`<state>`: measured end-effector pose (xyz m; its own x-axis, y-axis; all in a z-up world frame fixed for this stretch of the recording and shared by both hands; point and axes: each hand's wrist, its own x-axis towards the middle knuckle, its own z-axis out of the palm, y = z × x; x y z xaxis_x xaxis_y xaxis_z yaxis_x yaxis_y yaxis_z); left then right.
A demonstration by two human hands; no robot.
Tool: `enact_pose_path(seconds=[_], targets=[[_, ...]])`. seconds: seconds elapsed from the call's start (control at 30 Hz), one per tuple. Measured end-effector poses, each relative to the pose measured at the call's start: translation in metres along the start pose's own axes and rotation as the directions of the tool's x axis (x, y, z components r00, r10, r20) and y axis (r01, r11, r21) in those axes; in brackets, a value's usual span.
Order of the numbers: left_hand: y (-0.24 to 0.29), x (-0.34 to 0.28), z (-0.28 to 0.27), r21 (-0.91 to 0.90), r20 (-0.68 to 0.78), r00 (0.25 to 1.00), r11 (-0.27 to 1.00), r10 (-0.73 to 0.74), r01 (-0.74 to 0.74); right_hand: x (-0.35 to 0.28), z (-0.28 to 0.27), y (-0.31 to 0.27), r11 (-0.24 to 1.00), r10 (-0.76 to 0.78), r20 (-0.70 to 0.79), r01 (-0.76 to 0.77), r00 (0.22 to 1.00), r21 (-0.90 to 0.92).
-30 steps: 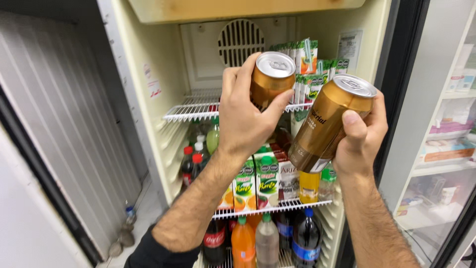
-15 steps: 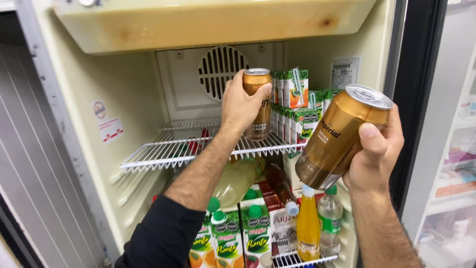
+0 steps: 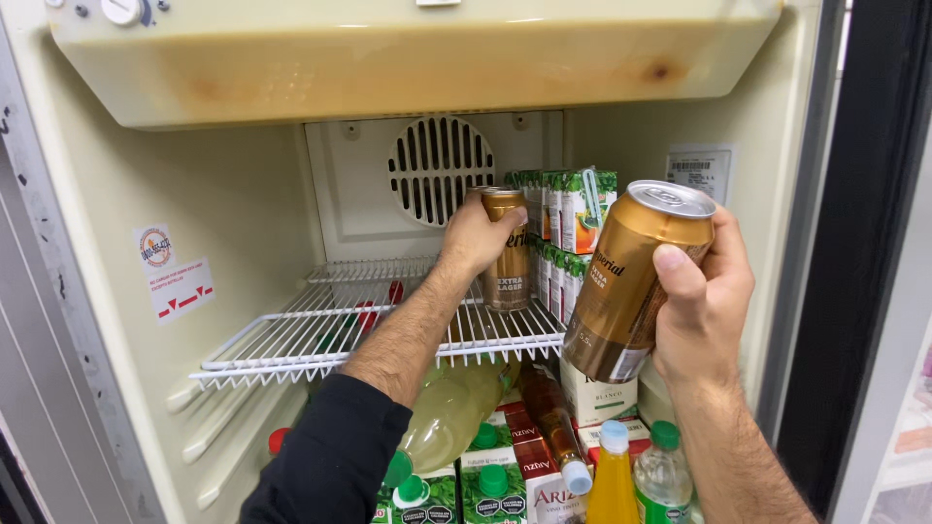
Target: The person takes several cans of beverages from a cardboard box on the floor and places them onto the upper shelf of a refrigerator.
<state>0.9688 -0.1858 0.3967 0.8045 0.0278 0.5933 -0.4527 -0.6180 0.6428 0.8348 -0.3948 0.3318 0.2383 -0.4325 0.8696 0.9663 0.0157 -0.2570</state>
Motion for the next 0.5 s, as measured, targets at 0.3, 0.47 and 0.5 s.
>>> enact_pose_path(seconds=[0.3, 0.47, 0.5], targets=[[0.001, -0.01, 0.004, 0.245, 0.203, 0.974, 0.968, -0.101, 0.049, 0.01, 0.003, 0.003, 0.999, -0.033, -0.003, 0.033, 0.999, -0.02], [-0.017, 0.014, 0.021, 0.252, 0.192, 0.975, 0.966, -0.114, 0.064, 0.01, 0.001, -0.002, 0.998, -0.03, -0.007, 0.029, 1.0, -0.049], [-0.022, 0.019, 0.025, 0.253, 0.184, 0.977, 0.965, -0.111, 0.063, 0.01, 0.001, -0.002, 0.998, -0.032, -0.001, 0.032, 0.999, -0.058]])
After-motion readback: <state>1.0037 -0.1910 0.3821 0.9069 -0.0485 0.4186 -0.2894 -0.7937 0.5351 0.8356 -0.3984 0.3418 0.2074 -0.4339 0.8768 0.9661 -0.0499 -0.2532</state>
